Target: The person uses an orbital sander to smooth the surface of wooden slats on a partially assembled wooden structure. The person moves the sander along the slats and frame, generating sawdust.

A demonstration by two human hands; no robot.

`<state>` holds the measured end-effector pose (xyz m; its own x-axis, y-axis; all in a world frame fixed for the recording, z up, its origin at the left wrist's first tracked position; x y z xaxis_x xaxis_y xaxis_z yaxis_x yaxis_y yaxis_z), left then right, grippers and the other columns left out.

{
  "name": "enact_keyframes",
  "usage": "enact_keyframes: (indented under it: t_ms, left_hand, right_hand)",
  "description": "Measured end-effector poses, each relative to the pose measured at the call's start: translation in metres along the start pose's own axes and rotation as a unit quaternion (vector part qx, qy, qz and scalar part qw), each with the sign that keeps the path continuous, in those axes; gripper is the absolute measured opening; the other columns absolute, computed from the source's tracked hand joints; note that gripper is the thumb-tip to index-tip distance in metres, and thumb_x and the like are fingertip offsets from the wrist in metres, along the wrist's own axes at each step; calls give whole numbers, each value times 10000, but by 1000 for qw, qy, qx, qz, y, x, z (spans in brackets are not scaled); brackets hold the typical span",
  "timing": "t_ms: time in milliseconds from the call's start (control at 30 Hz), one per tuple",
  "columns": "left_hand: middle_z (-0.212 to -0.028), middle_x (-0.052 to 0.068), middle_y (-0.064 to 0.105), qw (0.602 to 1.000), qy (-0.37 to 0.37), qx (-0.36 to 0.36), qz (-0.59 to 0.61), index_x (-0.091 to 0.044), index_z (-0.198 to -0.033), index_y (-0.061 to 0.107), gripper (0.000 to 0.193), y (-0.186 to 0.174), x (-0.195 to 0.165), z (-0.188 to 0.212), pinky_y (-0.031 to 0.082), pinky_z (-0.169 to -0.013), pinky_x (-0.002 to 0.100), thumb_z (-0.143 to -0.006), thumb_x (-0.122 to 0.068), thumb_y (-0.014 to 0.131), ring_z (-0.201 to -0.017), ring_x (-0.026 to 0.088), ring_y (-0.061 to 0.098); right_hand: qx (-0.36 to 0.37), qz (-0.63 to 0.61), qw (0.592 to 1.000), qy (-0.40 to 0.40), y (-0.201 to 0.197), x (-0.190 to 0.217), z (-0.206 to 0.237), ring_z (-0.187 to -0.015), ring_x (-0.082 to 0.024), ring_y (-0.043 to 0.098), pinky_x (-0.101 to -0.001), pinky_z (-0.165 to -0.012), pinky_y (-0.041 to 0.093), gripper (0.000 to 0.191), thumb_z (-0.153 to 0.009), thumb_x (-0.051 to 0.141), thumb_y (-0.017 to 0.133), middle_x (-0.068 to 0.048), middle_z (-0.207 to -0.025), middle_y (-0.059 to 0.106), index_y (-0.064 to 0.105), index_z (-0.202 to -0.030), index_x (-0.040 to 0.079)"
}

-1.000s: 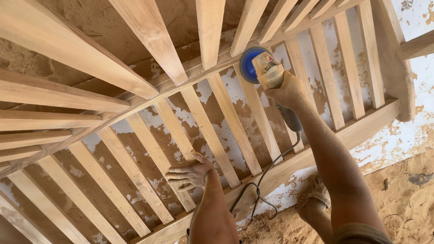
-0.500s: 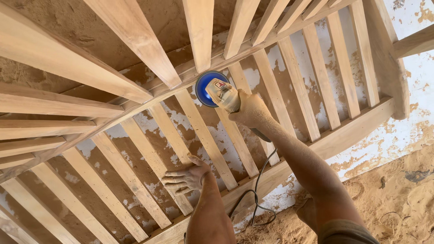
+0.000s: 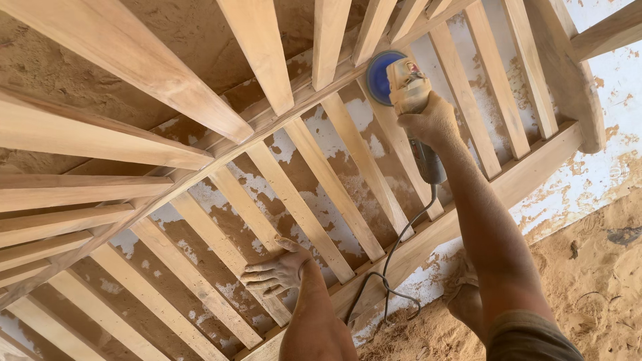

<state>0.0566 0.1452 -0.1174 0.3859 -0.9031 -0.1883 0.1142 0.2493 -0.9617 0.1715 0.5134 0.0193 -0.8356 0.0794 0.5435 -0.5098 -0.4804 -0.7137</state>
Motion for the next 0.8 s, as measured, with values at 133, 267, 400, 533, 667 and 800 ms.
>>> enact_keyframes:
  t_ms: [133,267,400,533,667,800]
  left_hand:
    - [-1685,357,-34,1000,-3,3,7,53,-1624,-32,1172,4,3,1,3,-1219,722,-898,-853,125,-1576,507,-45]
    - [-1693,352,-20,1000,-2,-5,6,40,-1631,-22,1144,9,8,0,11,-1227,717,-908,-829,146,-1585,512,-24]
    - [-1668,394,-27,1000,18,-3,-10,89,-1614,-38,1138,12,12,-3,-2,-1201,731,-945,-806,181,-1563,543,-27]
    - [-1672,378,-37,1000,26,-16,-2,104,-1609,-49,1176,13,15,-3,7,-1202,727,-916,-816,190,-1559,520,-24]
    - [-1704,325,-34,1000,6,-7,2,60,-1627,-34,1175,12,13,-1,10,-1222,724,-902,-843,165,-1582,509,-35]
    - [-1705,322,-35,1000,2,-7,0,50,-1632,-28,1187,9,9,-1,11,-1222,728,-889,-860,143,-1586,506,-34]
  right_hand:
    - [96,116,989,-17,10,10,4,-943,-250,742,-383,-863,602,536,-678,201,803,-133,-1031,757,679,-1177,48]
    - [95,149,982,-62,11,18,8,-944,-277,722,-408,-856,582,595,-645,235,847,-170,-1017,743,667,-1176,36]
    - [85,136,986,-50,-9,20,-1,-931,-280,732,-401,-843,591,582,-628,239,835,-178,-1005,748,680,-1146,24]
    - [59,128,990,-18,-25,18,-7,-910,-274,735,-399,-832,586,603,-632,247,831,-164,-1009,751,682,-1182,50]
    - [29,117,993,13,-33,13,-7,-920,-261,723,-411,-841,573,559,-674,249,840,-151,-1016,754,696,-1184,69]
    - [35,68,997,26,-26,12,-7,-907,-251,740,-398,-834,595,590,-675,243,798,-137,-1024,755,674,-1231,88]
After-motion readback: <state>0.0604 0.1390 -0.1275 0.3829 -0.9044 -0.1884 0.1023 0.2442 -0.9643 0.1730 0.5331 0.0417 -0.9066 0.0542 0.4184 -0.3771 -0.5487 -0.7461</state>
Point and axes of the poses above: each hand's wrist, its own z-axis away from the middle knuckle, its own y-axis out of the palm, x = y × z, the point moved 1 cm from there along -z, towards the middle knuckle
